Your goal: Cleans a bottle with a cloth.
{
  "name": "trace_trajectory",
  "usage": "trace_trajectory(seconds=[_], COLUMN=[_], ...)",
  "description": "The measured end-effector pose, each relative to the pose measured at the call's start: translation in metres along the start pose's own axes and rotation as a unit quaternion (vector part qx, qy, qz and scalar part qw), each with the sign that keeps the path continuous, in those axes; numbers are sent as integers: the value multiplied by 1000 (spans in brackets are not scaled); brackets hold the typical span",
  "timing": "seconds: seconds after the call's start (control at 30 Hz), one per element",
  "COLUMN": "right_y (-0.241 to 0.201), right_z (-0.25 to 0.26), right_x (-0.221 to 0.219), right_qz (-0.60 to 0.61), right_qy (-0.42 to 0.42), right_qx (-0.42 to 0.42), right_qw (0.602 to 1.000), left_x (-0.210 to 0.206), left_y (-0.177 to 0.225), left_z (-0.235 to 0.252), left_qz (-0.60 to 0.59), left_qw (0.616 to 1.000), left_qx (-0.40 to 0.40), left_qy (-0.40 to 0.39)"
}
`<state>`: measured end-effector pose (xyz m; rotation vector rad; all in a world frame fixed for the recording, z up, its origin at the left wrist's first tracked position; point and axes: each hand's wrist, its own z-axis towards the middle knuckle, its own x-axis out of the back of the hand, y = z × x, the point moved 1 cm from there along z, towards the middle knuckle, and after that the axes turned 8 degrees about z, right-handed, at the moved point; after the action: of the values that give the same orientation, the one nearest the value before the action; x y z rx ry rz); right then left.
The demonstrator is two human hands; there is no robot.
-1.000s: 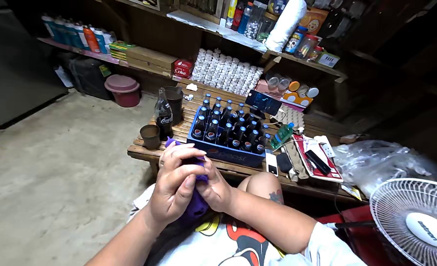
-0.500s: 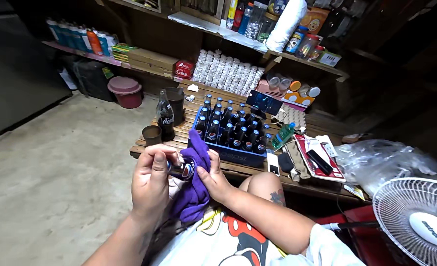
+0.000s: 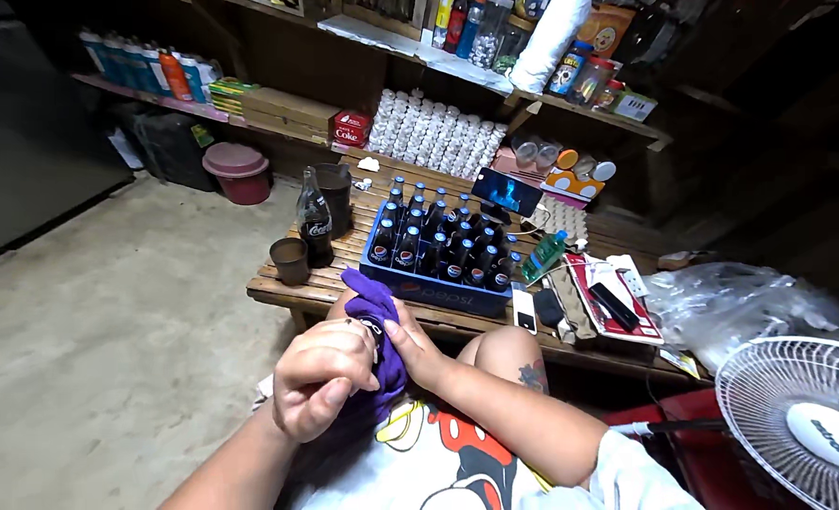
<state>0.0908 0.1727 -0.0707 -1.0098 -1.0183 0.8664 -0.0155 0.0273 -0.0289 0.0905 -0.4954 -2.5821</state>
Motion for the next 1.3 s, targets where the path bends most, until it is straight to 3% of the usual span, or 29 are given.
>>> trace_trajectory(seconds=[0.17, 0.33, 0.47, 0.57, 0.67, 0.8, 0.97, 1.13, 1.3], right_y=[-15, -22, -21, -18, -8, 2, 7, 1, -2], right_z=[-9, -7, -3, -2, -5, -4, -8, -9, -7], right_x=[-5, -12, -11, -10, -11, -9, -5, -2, -4], right_qz=[-12, 22, 19, 5, -22, -54, -53, -21, 0], right_qy=[-19, 53, 83, 32, -35, -30, -11, 18, 19], right_qx=[162, 300, 286, 268, 204, 157, 66, 134, 185], right_qw=[986, 952, 954, 963, 978, 986, 996, 991, 983], left_x=[-2, -8, -12, -14, -10, -8, -5, 0, 1], left_y=[0, 1, 6, 10, 6, 4, 5, 15, -3], left_z=[1, 1, 5, 8, 1, -7, 4, 12, 10], left_qz=[16, 154, 119, 53, 51, 34, 9, 5, -47], left_qw=[1000, 983, 970, 956, 950, 970, 980, 996, 997], left_qx=[14, 34, 100, 129, 90, 33, 26, -14, 20], left_qy=[-9, 94, 185, 257, 294, 239, 196, 88, 52])
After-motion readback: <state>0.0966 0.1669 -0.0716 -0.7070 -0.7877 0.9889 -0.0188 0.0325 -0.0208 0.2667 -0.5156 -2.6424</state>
